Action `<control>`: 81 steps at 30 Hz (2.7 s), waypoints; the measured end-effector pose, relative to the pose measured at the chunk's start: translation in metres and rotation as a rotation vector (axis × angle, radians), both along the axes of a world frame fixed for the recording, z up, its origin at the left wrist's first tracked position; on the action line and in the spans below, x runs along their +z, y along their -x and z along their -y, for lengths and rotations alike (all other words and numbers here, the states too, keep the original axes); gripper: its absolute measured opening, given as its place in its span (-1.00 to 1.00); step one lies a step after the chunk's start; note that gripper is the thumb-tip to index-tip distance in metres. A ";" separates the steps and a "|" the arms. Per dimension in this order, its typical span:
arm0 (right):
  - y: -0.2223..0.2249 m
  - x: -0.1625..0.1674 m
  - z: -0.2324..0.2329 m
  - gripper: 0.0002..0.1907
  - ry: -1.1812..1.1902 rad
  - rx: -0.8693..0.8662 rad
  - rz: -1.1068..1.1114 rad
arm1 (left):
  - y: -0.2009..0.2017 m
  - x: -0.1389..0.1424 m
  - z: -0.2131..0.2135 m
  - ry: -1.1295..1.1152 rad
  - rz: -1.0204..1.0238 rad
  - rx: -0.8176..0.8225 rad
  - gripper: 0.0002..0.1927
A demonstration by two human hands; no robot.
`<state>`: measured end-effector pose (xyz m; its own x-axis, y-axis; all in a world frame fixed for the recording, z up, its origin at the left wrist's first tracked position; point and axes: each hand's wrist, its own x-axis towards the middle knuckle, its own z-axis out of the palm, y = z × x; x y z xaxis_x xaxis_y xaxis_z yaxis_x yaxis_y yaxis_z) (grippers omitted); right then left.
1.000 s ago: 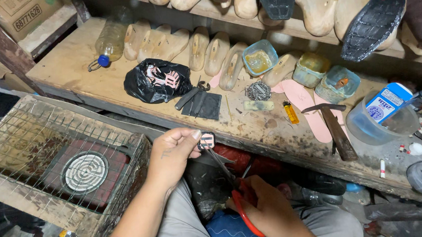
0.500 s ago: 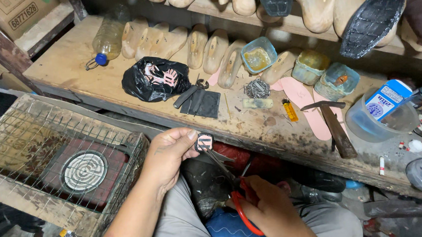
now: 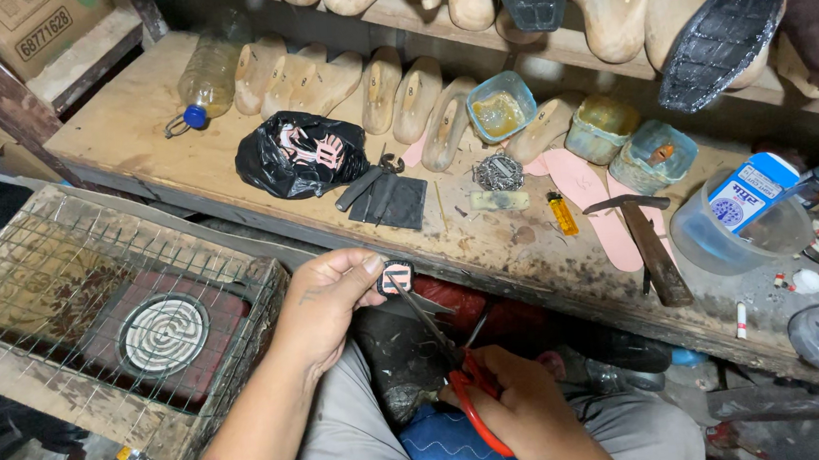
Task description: The person applies a white substance to a black shoe sole using a brush, then places the sole on a shelf. They then pick up a small piece of material and trim it with scissors.
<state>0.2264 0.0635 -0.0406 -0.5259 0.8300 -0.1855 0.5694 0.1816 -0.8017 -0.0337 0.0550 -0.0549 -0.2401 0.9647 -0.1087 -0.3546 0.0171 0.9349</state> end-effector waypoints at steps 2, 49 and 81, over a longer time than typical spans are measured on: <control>0.000 0.000 0.000 -0.64 -0.014 0.004 0.008 | 0.000 -0.002 -0.001 -0.001 -0.005 0.004 -0.82; -0.006 -0.004 0.000 -0.70 -0.420 0.116 0.109 | 0.002 -0.005 0.002 0.036 -0.188 -0.039 -0.80; -0.021 -0.034 -0.015 -0.83 0.589 0.105 -0.284 | -0.017 0.003 0.006 0.053 0.078 0.016 -0.79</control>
